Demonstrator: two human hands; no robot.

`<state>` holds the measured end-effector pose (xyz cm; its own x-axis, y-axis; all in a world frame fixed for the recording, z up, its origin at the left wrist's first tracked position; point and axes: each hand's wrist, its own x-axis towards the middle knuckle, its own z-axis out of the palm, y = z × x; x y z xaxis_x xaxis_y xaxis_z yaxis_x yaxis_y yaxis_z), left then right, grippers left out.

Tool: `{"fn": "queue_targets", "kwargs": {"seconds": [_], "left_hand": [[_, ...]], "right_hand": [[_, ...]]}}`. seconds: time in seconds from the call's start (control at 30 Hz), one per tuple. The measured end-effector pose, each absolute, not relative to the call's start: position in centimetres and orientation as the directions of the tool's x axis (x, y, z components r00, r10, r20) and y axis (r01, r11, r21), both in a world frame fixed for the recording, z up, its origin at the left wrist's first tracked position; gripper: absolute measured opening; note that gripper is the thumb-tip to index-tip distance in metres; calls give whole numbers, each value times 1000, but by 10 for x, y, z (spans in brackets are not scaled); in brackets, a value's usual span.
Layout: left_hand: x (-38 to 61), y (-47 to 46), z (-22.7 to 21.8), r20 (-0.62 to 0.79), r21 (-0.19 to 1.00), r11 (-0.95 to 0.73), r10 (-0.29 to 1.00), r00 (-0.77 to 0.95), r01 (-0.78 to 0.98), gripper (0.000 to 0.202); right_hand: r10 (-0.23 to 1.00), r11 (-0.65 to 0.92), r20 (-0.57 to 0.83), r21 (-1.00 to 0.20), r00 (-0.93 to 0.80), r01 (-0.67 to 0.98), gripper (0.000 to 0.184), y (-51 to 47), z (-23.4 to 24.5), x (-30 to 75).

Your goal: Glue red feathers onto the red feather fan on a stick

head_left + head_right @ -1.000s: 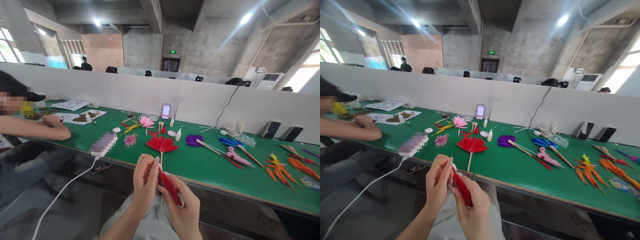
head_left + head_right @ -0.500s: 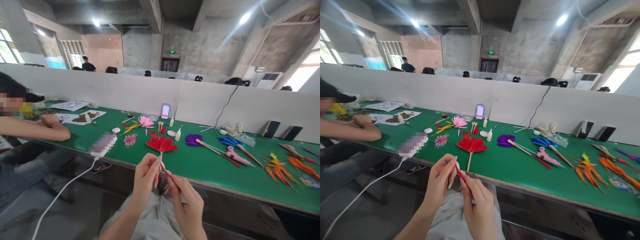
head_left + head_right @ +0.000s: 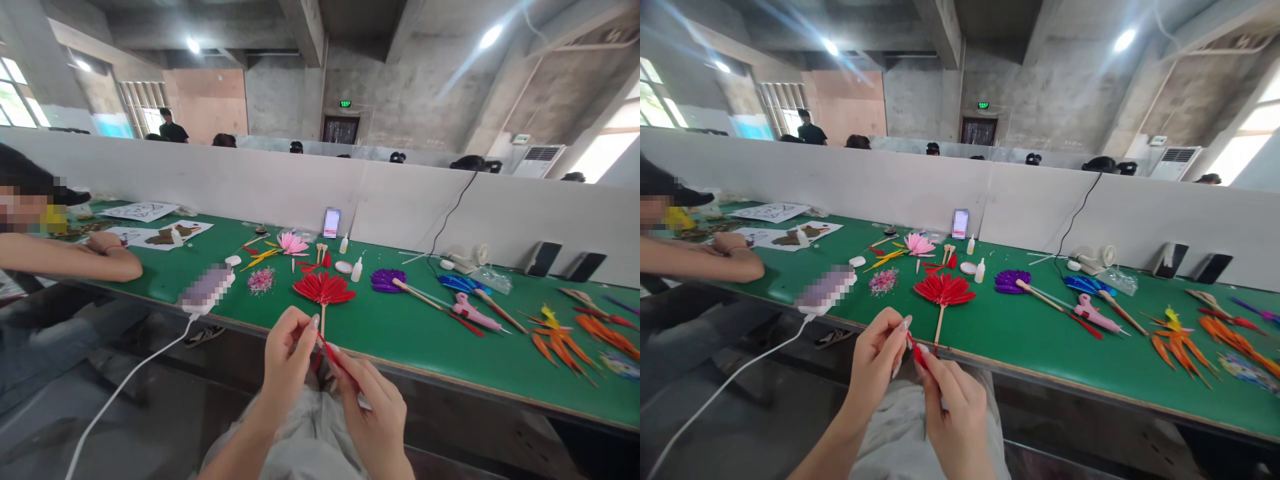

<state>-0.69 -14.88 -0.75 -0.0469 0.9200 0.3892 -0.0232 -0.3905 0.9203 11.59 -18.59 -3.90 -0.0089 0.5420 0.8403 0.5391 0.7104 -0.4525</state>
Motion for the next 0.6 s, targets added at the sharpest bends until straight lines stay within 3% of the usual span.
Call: {"fn": "queue_targets", "kwargs": {"seconds": [0.33,0.5,0.6], "left_hand": [[4,-154,-17,399,912,-409,904,-152,-35,33],[11,-159,-18,402,883,-442,887,-229,-160,34],[15,-160,-17,318,880,-374,922,-223,-292,32]], "right_hand": [[567,705,823,-498,20,505,26,-189,-36,114],[589,681,807,-521,38,515,26,-191,-37,112],[593,662,801,-539,75,522,24,-193,-36,112]]}}
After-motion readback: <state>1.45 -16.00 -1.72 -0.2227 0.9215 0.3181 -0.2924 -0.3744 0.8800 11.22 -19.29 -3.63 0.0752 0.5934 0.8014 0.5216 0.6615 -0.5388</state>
